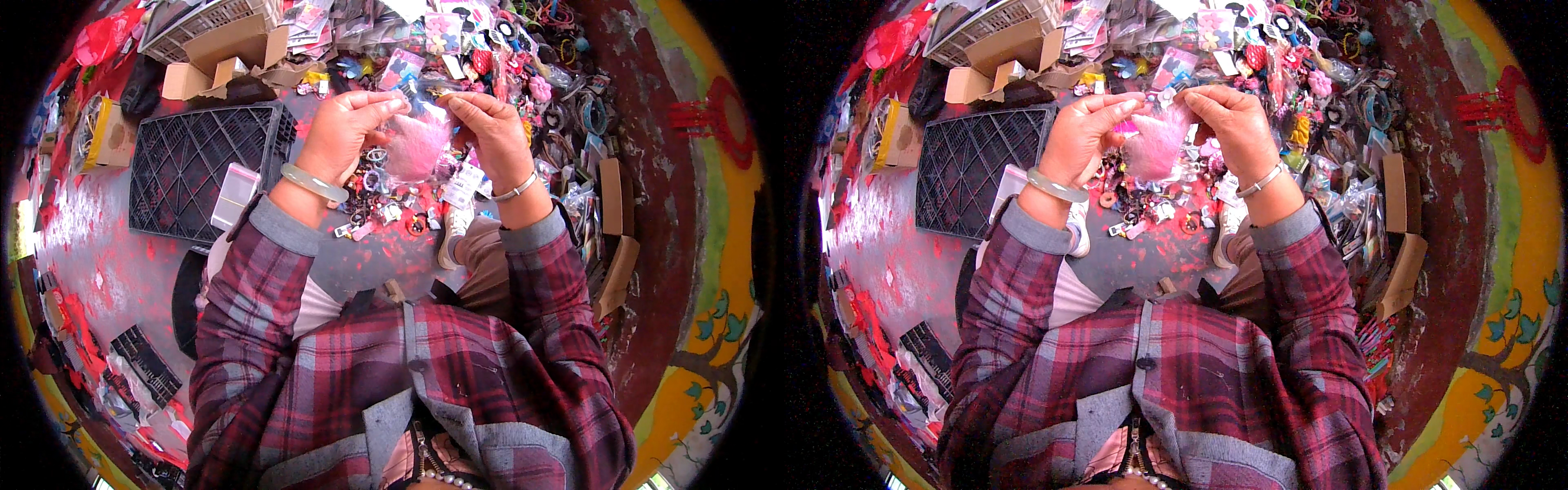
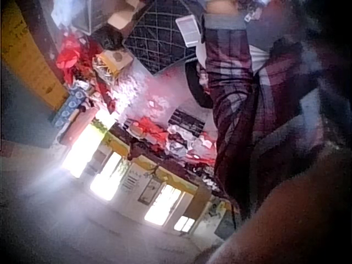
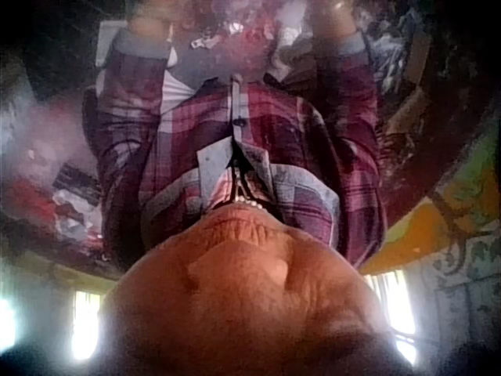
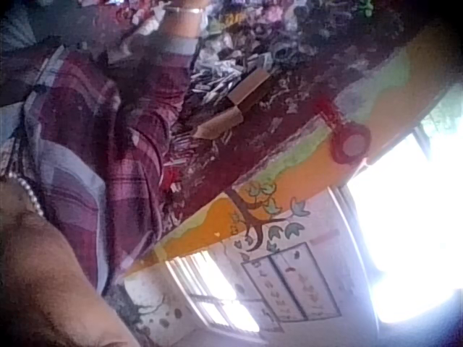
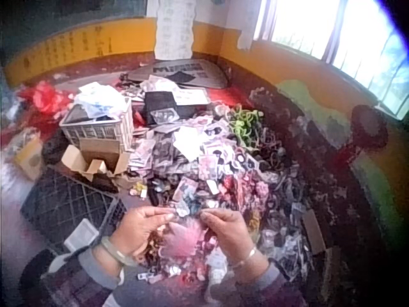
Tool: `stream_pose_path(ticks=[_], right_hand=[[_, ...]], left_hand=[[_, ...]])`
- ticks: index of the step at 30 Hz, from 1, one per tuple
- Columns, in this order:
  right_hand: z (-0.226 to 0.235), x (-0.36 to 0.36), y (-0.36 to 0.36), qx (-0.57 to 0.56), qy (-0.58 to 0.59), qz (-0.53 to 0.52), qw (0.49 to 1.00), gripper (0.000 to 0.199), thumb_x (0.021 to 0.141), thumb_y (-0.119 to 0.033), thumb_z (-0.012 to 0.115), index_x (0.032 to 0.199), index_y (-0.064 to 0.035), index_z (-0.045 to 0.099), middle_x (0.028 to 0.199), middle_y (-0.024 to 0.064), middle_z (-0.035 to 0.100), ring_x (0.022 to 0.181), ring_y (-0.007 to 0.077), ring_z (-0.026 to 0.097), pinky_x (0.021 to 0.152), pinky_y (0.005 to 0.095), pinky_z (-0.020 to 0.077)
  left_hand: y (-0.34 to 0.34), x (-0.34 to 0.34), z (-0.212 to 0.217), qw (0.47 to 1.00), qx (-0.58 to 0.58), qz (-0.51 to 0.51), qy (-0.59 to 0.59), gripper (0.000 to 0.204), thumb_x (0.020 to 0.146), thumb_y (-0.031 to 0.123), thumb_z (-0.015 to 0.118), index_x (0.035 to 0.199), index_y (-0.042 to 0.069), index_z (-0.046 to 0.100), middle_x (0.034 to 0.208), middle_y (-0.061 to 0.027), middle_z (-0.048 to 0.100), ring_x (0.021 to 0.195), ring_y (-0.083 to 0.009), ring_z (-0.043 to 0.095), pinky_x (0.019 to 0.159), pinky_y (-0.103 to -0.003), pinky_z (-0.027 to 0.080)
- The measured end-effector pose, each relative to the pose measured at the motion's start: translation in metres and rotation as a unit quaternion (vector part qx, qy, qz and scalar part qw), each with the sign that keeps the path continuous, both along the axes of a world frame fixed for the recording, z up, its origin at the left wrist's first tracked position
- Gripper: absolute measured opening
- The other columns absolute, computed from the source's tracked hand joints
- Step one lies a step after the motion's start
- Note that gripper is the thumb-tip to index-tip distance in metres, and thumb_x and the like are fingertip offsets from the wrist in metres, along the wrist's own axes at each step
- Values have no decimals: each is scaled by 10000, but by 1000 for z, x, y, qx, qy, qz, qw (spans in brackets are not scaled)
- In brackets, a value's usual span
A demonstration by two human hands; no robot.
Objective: The person picks up individual small accessories from the floor and places them into small plastic bags, then places the filled bags into a black crate.
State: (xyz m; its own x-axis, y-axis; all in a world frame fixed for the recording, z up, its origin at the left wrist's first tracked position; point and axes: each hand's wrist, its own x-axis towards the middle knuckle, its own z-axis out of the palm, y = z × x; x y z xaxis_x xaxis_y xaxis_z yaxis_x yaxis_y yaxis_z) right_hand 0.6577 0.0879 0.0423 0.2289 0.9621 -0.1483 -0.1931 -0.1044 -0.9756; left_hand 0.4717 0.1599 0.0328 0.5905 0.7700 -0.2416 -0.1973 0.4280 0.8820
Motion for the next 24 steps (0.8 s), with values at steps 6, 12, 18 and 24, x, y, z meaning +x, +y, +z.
stream_pose_path(ticks=[6,12,18,24], right_hand=[[4,0,-1,2,-7,-5,1000,145,810,-96,588,912,-15,651,703,11,590,564,64,517,451,190,420],[5,-1,-2,22,11,-6,1000,164,791,-69,594,939,-30,652,700,1,591,559,56,513,450,187,417],[5,-2,-3,38,59,-17,997,151,795,-25,568,918,-17,654,740,31,619,553,69,522,450,184,416],[-4,2,0,74,91,-5,993,111,808,-18,548,858,-8,647,767,52,626,564,91,542,467,198,439]], left_hand=[[2,-2,1,999,-25,-20,-27,215,860,117,520,1016,-21,571,962,-126,623,778,-117,612,488,-133,438],[2,-5,8,998,-14,-26,-58,209,853,91,502,1024,-11,565,921,-139,634,641,-79,591,411,-126,407],[1,-6,9,996,-8,-24,-88,188,850,87,486,993,2,573,901,-155,637,520,-42,548,378,-127,378],[2,-7,10,992,3,-19,-128,159,855,63,453,940,-1,571,868,-162,639,480,-54,529,370,-138,361]])
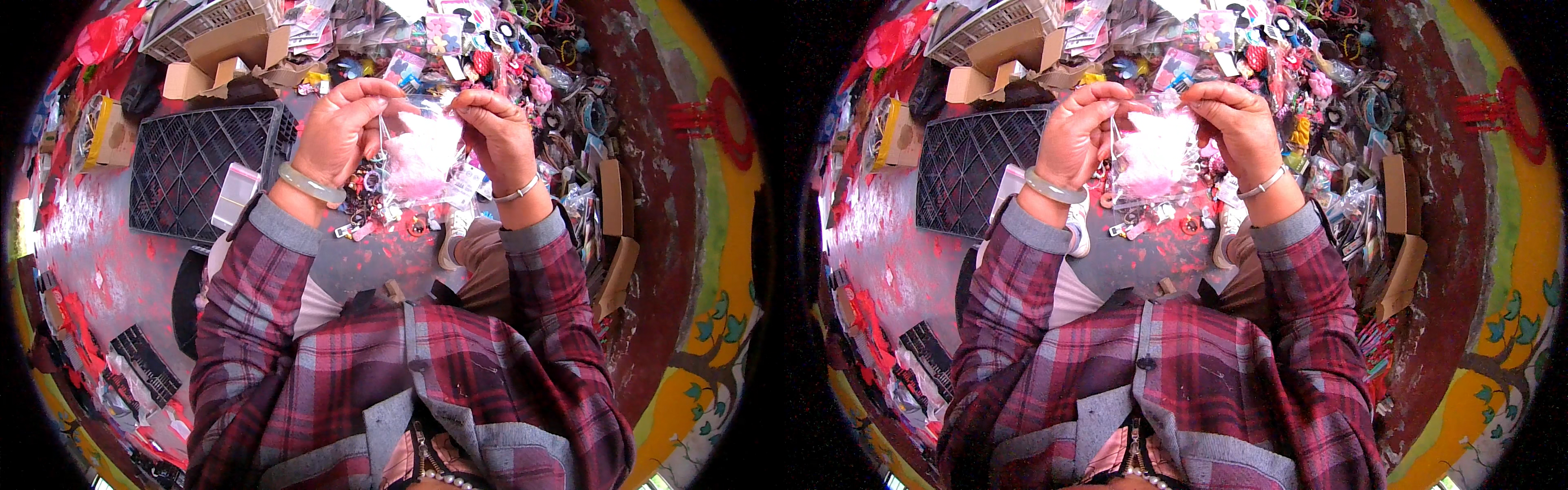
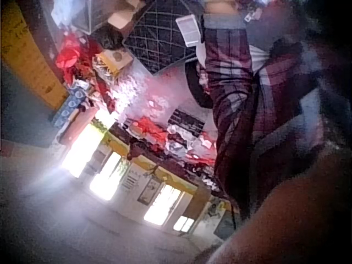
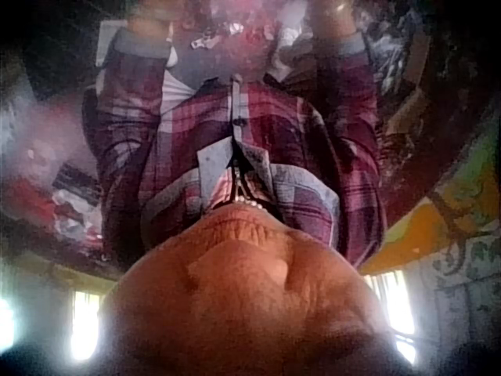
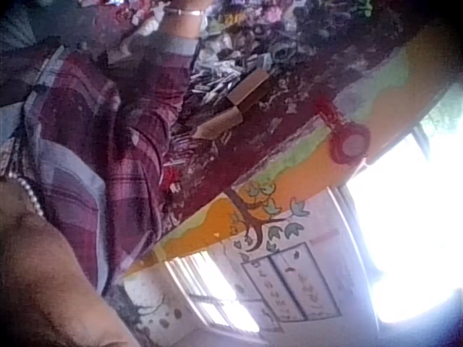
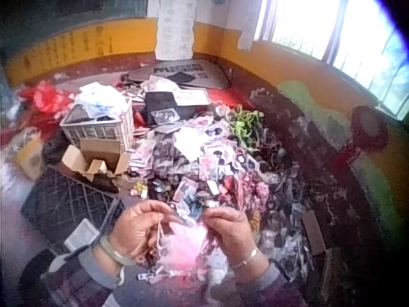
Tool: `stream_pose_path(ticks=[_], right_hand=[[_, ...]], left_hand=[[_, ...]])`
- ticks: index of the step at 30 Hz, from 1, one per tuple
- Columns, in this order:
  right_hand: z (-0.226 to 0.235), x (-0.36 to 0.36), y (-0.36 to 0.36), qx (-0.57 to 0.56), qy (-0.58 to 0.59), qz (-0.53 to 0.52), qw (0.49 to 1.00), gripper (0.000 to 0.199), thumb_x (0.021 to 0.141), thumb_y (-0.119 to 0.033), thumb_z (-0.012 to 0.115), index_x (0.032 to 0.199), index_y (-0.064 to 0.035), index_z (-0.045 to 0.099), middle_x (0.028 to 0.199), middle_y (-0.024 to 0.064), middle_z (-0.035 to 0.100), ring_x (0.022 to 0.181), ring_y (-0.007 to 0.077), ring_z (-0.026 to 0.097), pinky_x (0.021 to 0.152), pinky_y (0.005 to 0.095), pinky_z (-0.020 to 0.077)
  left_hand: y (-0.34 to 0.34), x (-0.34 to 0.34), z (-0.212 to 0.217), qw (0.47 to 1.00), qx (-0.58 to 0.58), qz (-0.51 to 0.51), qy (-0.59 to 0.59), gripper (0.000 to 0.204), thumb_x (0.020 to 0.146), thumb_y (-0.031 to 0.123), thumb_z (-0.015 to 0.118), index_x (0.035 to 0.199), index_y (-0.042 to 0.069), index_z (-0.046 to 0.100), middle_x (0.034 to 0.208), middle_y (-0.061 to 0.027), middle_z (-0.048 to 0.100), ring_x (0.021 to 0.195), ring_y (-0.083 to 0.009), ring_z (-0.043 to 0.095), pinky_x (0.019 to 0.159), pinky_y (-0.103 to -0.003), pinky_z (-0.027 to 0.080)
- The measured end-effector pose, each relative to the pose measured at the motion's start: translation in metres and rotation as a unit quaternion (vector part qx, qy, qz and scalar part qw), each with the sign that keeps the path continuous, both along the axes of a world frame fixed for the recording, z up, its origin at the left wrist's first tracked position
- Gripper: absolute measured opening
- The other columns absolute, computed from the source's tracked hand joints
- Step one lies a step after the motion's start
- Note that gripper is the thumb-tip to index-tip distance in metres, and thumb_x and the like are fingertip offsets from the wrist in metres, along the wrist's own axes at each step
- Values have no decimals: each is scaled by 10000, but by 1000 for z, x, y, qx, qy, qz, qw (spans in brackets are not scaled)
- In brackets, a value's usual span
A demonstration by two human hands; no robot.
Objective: The person picks up individual small accessories from the floor and places them into small plastic bags, then places the filled bags into a black crate.
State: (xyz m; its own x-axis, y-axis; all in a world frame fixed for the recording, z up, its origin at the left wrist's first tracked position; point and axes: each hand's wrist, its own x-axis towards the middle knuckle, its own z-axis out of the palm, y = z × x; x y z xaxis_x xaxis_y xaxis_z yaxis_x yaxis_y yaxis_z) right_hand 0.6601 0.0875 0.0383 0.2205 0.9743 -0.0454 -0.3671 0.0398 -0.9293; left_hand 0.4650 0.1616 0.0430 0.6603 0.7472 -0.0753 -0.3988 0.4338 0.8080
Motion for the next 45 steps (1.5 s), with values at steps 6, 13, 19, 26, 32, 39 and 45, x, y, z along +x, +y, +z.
stream_pose_path(ticks=[6,13,19,26,32,39,45], right_hand=[[6,4,-3,25,-23,40,999,104,816,-14,529,845,-8,629,805,64,628,603,101,563,518,208,478],[17,2,-7,46,-60,57,996,110,821,0,505,811,-11,615,808,69,624,675,109,577,545,215,486],[17,2,-7,47,-51,76,995,118,813,15,491,811,-3,607,812,62,610,689,115,573,554,225,487],[18,5,-8,39,-83,79,993,150,804,22,459,815,-6,606,820,62,609,679,116,572,564,231,484],[23,17,-7,-1,-42,1,999,146,823,-19,454,834,-14,600,841,54,619,718,109,577,568,222,470],[16,-1,1,2,-190,101,977,246,791,-135,630,991,8,615,904,22,620,825,75,540,735,215,434],[16,-6,-1,-50,-184,114,975,162,763,-117,667,851,18,658,740,33,628,685,76,553,627,212,451]], left_hand=[[-2,-1,6,998,48,18,19,164,854,47,428,921,2,570,862,-133,642,468,-53,490,400,-147,361],[-5,-6,11,990,134,20,40,155,855,60,420,905,19,561,874,-111,623,450,-28,422,412,-154,344],[-6,-7,17,991,131,14,27,128,847,39,466,890,-1,579,819,-51,614,493,-32,429,454,-171,367],[-9,-1,15,986,142,40,78,129,833,46,544,954,7,570,832,-104,646,479,-12,439,417,-137,340],[-4,-6,18,984,142,42,94,291,828,30,541,1118,29,520,837,-64,648,520,-9,467,429,-139,355],[-12,0,8,937,295,26,182,349,837,43,543,1180,47,480,855,-44,653,515,30,408,447,-132,305],[-18,3,10,951,249,18,183,286,834,44,540,1119,33,524,821,-32,641,629,-19,515,549,-166,410]])
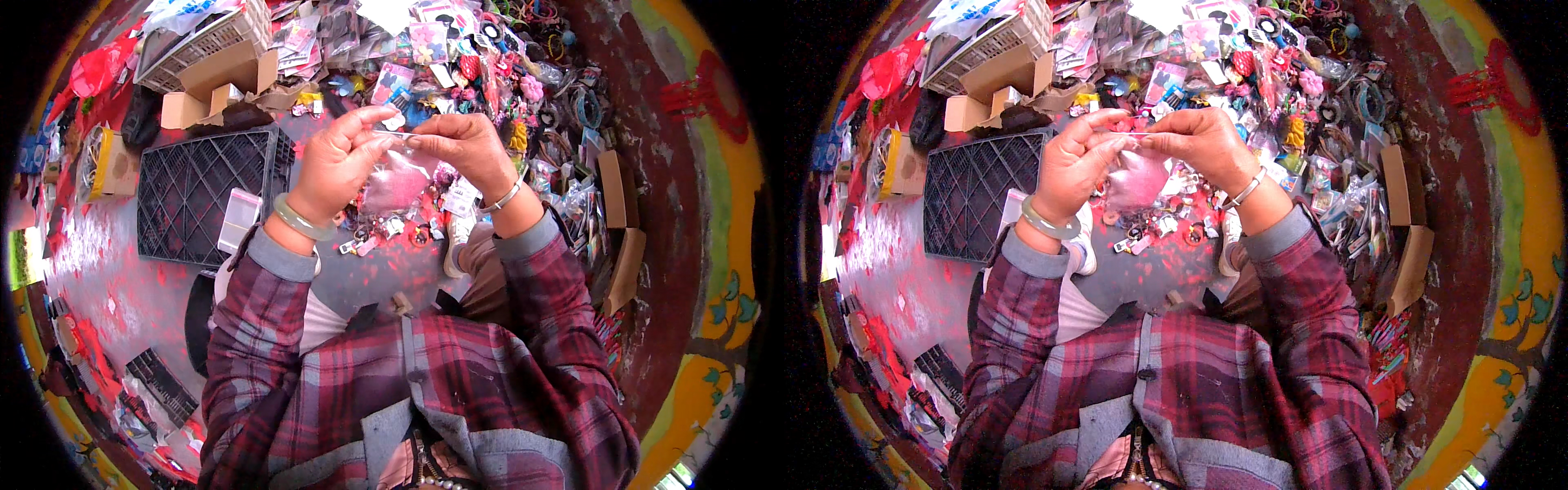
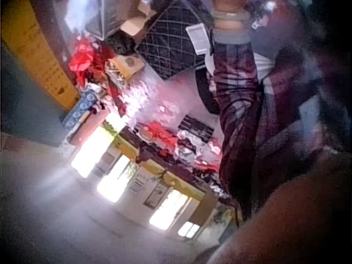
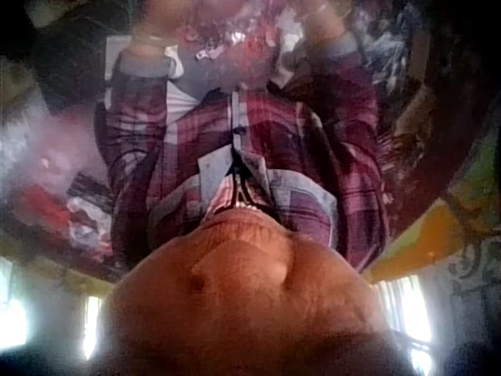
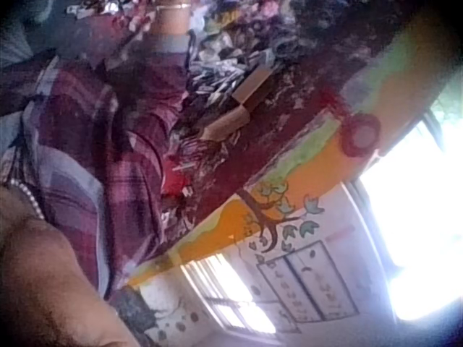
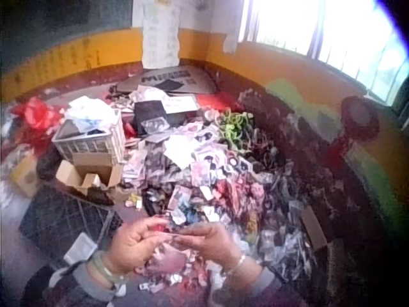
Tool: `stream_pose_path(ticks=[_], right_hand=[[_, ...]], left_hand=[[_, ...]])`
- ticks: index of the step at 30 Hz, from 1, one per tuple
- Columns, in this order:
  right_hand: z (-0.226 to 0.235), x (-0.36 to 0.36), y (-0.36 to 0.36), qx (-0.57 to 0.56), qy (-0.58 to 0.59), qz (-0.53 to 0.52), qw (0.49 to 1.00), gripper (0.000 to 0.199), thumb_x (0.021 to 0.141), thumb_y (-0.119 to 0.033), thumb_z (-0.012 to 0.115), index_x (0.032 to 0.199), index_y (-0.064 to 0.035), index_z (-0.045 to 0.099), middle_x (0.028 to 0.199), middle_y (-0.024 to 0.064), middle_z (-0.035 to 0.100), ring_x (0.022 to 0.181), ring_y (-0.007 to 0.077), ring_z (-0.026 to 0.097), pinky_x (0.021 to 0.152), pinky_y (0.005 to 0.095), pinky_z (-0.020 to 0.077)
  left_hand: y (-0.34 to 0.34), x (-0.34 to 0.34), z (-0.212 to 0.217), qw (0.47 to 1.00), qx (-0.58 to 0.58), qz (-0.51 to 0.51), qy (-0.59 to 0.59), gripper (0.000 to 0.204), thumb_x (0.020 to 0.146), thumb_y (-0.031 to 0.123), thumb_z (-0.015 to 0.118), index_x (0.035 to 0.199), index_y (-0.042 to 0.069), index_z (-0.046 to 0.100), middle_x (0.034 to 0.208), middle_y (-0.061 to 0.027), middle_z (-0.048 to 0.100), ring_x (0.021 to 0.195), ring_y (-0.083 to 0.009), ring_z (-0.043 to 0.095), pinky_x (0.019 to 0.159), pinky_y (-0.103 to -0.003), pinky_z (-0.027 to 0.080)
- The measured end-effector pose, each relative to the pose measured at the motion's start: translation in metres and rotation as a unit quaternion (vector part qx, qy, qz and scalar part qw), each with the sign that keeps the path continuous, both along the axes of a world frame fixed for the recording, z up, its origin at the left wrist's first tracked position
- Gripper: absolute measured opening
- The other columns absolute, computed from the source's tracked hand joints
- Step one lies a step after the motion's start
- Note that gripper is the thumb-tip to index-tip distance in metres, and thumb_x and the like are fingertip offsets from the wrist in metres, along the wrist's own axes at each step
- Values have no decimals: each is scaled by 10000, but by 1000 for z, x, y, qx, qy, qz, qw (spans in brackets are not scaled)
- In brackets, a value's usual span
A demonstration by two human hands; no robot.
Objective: The person picks up individual small accessories from the floor and places them into small plastic bags, then places the filled bags into a black crate.
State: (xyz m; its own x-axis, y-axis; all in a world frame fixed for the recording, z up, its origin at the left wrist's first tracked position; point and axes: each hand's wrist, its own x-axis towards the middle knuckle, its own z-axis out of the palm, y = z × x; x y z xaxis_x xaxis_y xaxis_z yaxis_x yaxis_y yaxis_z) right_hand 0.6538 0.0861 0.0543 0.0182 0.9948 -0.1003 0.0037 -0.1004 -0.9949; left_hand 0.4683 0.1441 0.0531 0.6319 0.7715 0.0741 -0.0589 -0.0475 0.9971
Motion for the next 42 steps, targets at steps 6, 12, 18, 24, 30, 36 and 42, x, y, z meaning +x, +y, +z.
stream_pose_path(ticks=[6,12,18,24,30,36,42], right_hand=[[4,7,-3,41,-43,-32,998,130,753,-120,670,789,4,658,711,13,615,657,69,531,595,205,415],[7,11,-4,31,-13,-39,999,128,759,-115,665,760,13,656,703,20,610,664,71,538,604,210,427],[3,16,-5,62,8,-44,997,125,784,-108,634,800,16,641,724,8,609,682,66,529,621,202,417],[-5,14,0,116,10,-64,991,104,838,-95,568,854,3,599,760,-31,564,701,49,497,626,180,395],[-8,12,0,172,-60,-66,981,103,848,-101,553,836,1,562,733,-13,545,682,66,497,615,206,409],[-1,-2,-5,177,-247,-29,952,110,806,-119,601,808,-16,561,658,61,568,592,125,529,555,258,434],[-3,2,-3,151,-219,-37,963,106,797,-112,611,816,-13,579,660,47,572,601,102,524,559,246,432]], left_hand=[[7,-6,7,990,-112,-17,-78,251,857,90,520,1098,20,509,832,-105,646,425,6,378,387,-129,296],[10,-9,9,989,-114,-22,-93,244,870,96,492,1102,21,509,858,-91,644,455,15,386,406,-124,304],[14,-10,5,987,-114,-25,-107,283,882,99,460,1154,22,472,954,-128,625,532,-1,454,439,-126,345],[15,-7,2,983,-131,-49,-118,325,885,122,438,1194,21,435,963,-132,623,583,-21,483,479,-139,372],[15,-4,-2,988,-102,-57,-105,345,859,143,525,1163,-5,453,1005,-138,604,711,-75,567,566,-166,429],[9,0,-12,994,-42,-81,56,152,823,103,591,922,-8,625,845,-3,607,773,-58,546,680,-201,450],[11,-1,-14,993,-67,-80,47,148,820,102,590,879,-25,639,763,-9,620,712,-64,555,663,-199,449]])
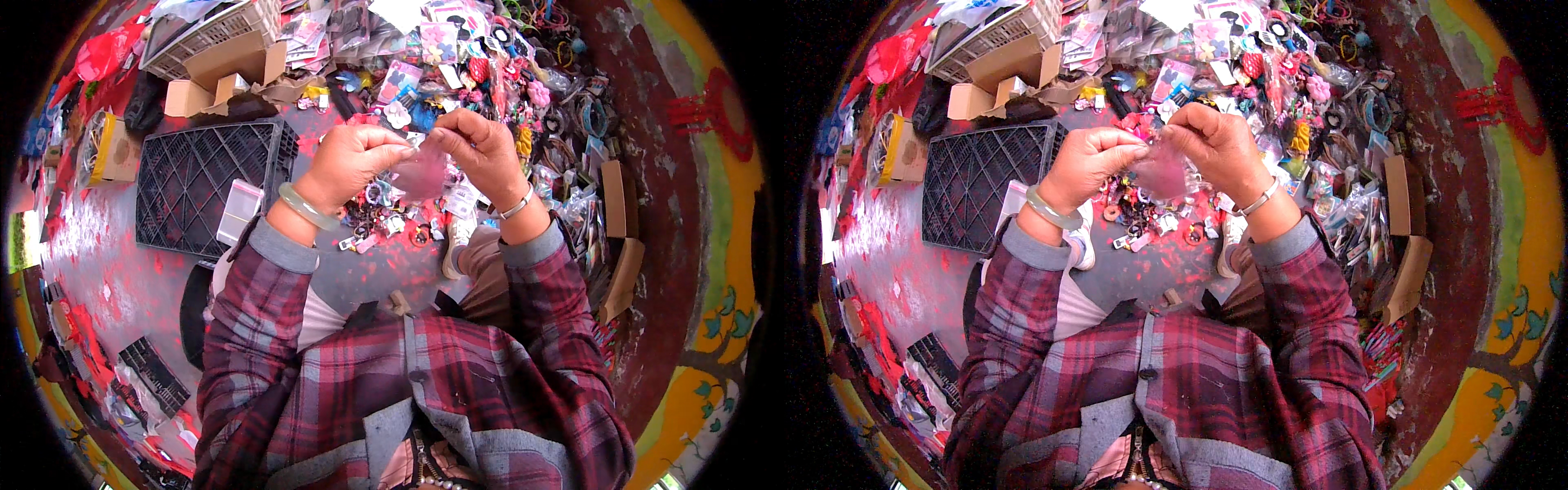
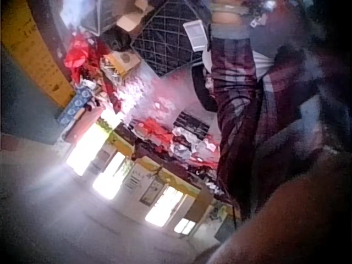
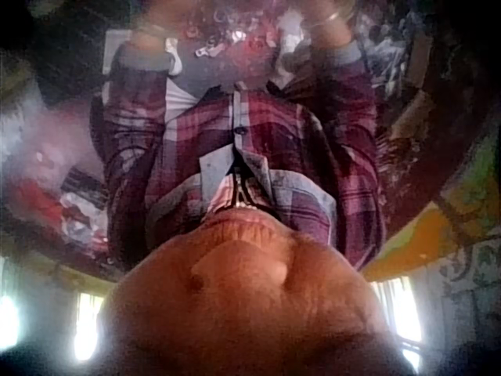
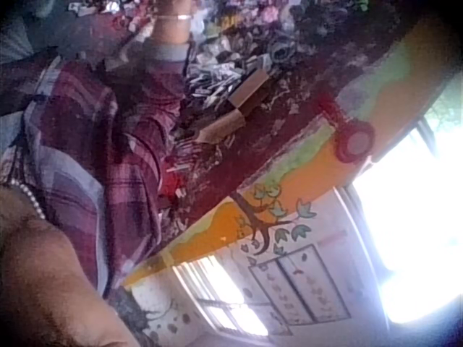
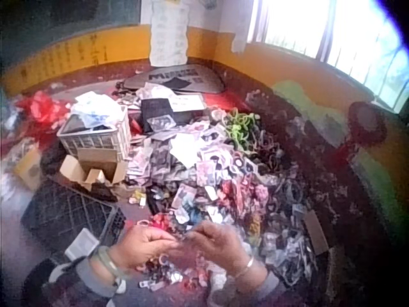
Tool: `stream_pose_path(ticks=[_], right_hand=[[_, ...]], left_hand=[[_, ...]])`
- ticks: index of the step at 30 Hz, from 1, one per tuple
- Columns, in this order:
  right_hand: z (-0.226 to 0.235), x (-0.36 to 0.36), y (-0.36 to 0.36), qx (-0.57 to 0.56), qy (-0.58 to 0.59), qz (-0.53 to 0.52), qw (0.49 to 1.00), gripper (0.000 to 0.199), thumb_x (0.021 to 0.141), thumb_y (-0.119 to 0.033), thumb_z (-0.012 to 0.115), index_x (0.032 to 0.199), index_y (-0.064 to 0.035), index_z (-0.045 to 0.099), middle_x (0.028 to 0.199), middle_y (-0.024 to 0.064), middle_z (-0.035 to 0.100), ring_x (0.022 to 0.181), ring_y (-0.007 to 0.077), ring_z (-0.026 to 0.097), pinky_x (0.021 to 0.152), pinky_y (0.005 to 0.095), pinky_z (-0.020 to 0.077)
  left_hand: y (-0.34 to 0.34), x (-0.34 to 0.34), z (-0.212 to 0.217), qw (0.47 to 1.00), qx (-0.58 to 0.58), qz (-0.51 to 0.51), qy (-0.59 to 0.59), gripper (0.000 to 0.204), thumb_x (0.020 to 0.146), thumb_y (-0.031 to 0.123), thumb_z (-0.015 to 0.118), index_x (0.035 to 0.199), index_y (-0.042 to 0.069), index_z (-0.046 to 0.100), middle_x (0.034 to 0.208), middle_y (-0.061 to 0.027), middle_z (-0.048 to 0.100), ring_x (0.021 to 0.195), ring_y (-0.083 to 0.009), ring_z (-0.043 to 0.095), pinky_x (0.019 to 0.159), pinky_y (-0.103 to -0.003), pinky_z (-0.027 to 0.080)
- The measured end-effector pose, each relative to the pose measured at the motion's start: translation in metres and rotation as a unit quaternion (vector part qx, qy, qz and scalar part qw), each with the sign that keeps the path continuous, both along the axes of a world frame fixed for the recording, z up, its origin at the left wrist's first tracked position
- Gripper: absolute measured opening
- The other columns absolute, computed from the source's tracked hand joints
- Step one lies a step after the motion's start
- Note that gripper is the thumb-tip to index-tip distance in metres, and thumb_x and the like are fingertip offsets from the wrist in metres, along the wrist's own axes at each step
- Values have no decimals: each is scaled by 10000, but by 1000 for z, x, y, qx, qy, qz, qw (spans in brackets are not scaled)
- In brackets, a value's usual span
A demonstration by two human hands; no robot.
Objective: The person picks up individual small accessories from the floor and places them into small plastic bags, then places the filled bags into a black crate.
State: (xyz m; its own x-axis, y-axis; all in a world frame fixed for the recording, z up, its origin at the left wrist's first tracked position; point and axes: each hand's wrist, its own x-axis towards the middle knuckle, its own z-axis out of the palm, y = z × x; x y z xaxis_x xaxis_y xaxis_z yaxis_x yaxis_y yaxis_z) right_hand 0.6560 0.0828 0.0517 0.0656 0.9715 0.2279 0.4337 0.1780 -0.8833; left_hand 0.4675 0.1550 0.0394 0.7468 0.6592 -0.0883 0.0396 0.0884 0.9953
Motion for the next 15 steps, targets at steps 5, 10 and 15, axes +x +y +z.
stream_pose_path(ticks=[5,10,15], right_hand=[[0,10,1,-46,142,-9,989,102,819,-105,595,818,-3,590,700,-12,560,644,54,492,578,203,415],[-4,13,3,-34,186,-33,981,95,824,-109,596,811,-15,599,673,-61,503,608,19,420,529,171,338],[-3,9,2,-20,208,-39,977,92,824,-106,594,800,-17,600,665,-57,512,600,22,426,531,173,346]], left_hand=[[5,-4,4,1000,-12,-9,24,161,828,116,579,872,-27,639,785,-43,636,727,-86,576,666,-212,454],[11,-8,6,1000,17,-10,5,186,834,143,571,854,-29,638,789,-66,641,740,-109,588,685,-235,459],[13,-11,10,999,37,-2,-7,187,835,149,569,843,-25,635,791,-76,643,744,-120,592,694,-242,461]])
